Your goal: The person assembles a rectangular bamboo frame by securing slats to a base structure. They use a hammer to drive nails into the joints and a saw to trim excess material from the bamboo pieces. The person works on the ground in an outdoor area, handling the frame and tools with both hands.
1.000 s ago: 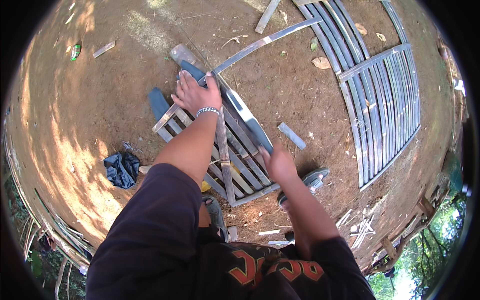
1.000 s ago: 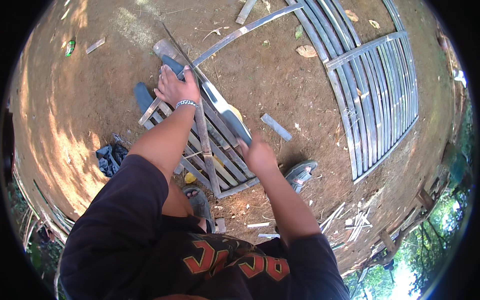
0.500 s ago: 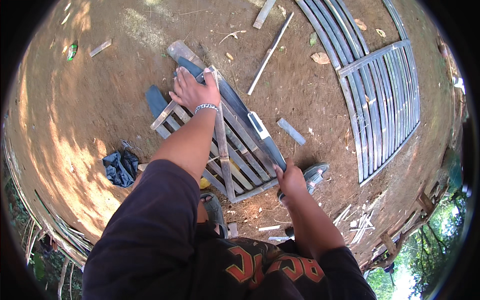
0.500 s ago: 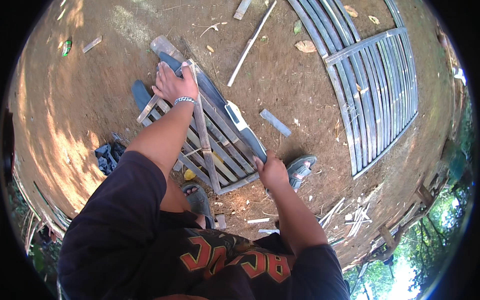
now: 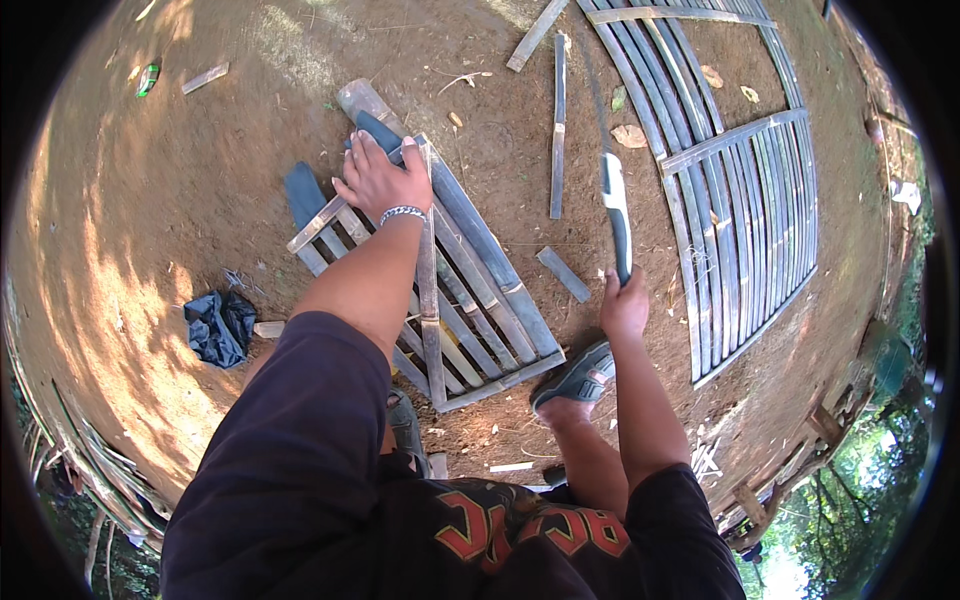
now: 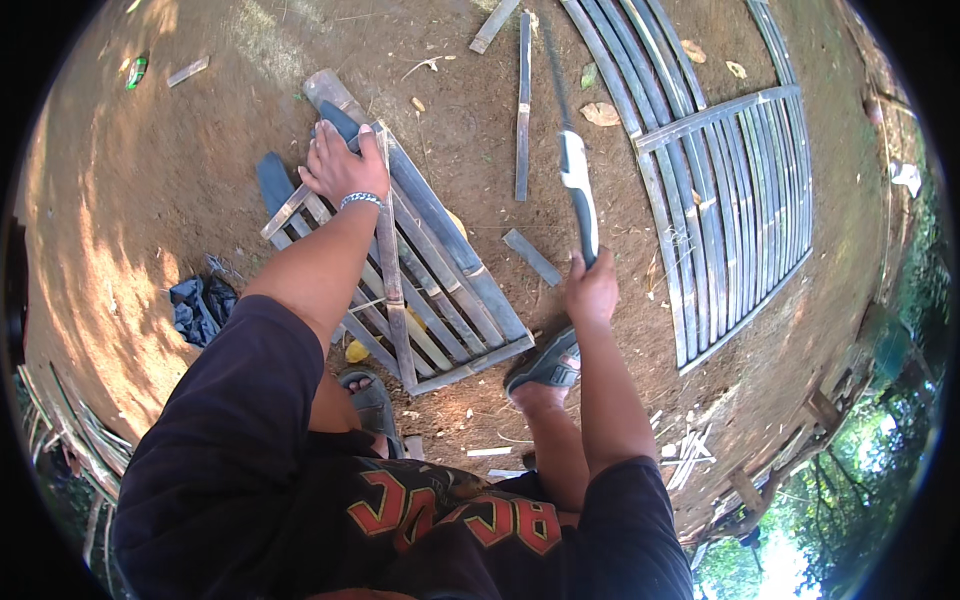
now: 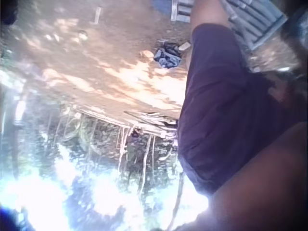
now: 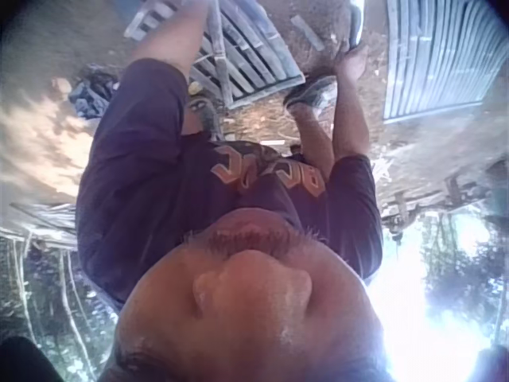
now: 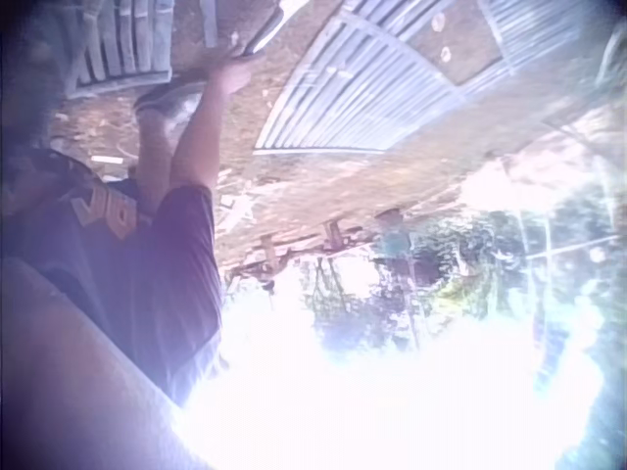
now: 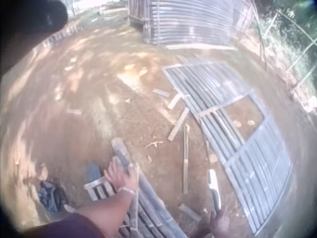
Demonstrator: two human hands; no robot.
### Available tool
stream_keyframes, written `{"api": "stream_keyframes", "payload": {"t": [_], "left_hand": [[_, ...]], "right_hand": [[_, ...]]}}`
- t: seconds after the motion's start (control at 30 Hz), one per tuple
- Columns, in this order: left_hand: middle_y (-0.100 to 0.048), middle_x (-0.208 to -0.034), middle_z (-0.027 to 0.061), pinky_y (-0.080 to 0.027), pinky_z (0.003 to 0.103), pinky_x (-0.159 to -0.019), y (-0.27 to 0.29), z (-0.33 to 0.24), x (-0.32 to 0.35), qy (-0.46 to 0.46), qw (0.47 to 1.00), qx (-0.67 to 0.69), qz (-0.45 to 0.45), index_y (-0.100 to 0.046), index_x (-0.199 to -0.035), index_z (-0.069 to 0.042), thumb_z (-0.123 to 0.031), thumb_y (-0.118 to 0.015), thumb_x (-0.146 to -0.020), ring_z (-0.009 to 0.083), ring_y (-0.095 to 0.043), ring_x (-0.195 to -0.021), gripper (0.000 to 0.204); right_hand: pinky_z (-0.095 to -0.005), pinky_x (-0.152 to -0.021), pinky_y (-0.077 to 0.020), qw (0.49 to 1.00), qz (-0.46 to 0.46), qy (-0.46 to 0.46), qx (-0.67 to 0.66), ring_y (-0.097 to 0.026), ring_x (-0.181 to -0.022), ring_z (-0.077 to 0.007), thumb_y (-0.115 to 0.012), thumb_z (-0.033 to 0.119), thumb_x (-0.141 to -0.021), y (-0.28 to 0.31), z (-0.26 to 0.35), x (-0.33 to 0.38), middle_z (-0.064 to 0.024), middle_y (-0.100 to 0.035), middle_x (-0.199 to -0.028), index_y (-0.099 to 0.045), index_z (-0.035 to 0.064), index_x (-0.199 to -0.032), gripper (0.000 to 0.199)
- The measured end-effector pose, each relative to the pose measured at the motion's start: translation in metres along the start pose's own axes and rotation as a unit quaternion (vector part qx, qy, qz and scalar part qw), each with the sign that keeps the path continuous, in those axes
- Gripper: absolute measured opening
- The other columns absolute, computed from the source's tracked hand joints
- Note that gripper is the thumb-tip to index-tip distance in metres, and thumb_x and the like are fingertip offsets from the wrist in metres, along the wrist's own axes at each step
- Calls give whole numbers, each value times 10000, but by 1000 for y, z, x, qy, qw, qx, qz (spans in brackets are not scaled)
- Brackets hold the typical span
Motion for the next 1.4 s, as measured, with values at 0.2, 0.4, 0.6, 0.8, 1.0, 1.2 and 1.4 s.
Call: {"api": "stream_keyframes", "payload": {"t": [0.2,0.4,0.6,0.8,1.0,1.2,1.4], "left_hand": [[-386,-1570,123,-84,570,-1204,-2,3,1,3,999,35,-17,-422,-1484,-22,-507,-463,-910,298,-331,-1448,752],[-325,-1606,105,-73,568,-1206,-7,6,1,12,1000,18,9,-348,-1532,-61,-525,-430,-950,315,-301,-1462,749],[-267,-1625,146,-62,550,-1208,-3,29,-6,-29,985,164,46,-266,-1558,-44,-527,-435,-961,308,-232,-1499,785],[-404,-1494,273,-248,479,-1180,76,154,37,32,967,212,-136,-413,-1442,56,-327,-549,-979,390,-355,-1412,616],[-568,-1280,298,-427,459,-1036,66,292,127,246,942,202,-105,-519,-1335,69,-298,-609,-939,407,-564,-1175,548],[-728,-1003,192,-520,404,-898,48,267,147,284,926,243,50,-586,-1272,35,-312,-674,-884,327,-695,-963,528],[-742,-961,170,-531,381,-835,2,267,140,278,906,297,118,-674,-1141,29,-387,-696,-873,279,-710,-889,495]], "right_hand": [[-555,-826,-498,988,-48,-116,85,-621,-976,-467,-627,321,-944,-5,-127,6,-267,-587,-1115,-483,12,-1184,416],[-516,-1139,-321,948,-74,-226,212,-345,-1410,-381,-589,451,-963,12,-81,3,-218,-422,-1446,-392,54,-1439,650],[-503,-1142,-330,991,42,99,76,-372,-1399,-376,-598,443,-955,-33,114,-69,-216,-392,-1489,-414,48,-1427,642],[-473,-1032,-468,993,108,45,-11,-545,-1257,-406,-646,316,-931,-75,138,-117,-242,-532,-1365,-410,32,-1362,567],[-472,-968,-512,978,137,118,100,-627,-1149,-409,-673,302,-907,-78,151,-120,-274,-613,-1259,-421,-54,-1314,596],[-472,-911,-508,906,279,234,215,-652,-1080,-409,-687,229,-837,-47,80,-118,-268,-679,-1079,-530,-29,-1198,471],[-441,-875,-519,881,293,290,232,-669,-1010,-369,-715,162,-812,-4,32,-50,-184,-694,-1023,-575,64,-1134,365]]}}
Point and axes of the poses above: each hand's wrist, its own x-axis away from the middle knuckle, its own y-axis out of the back of the hand, z = x × y, the point moved 10 cm from there along -x, towards the middle knuckle
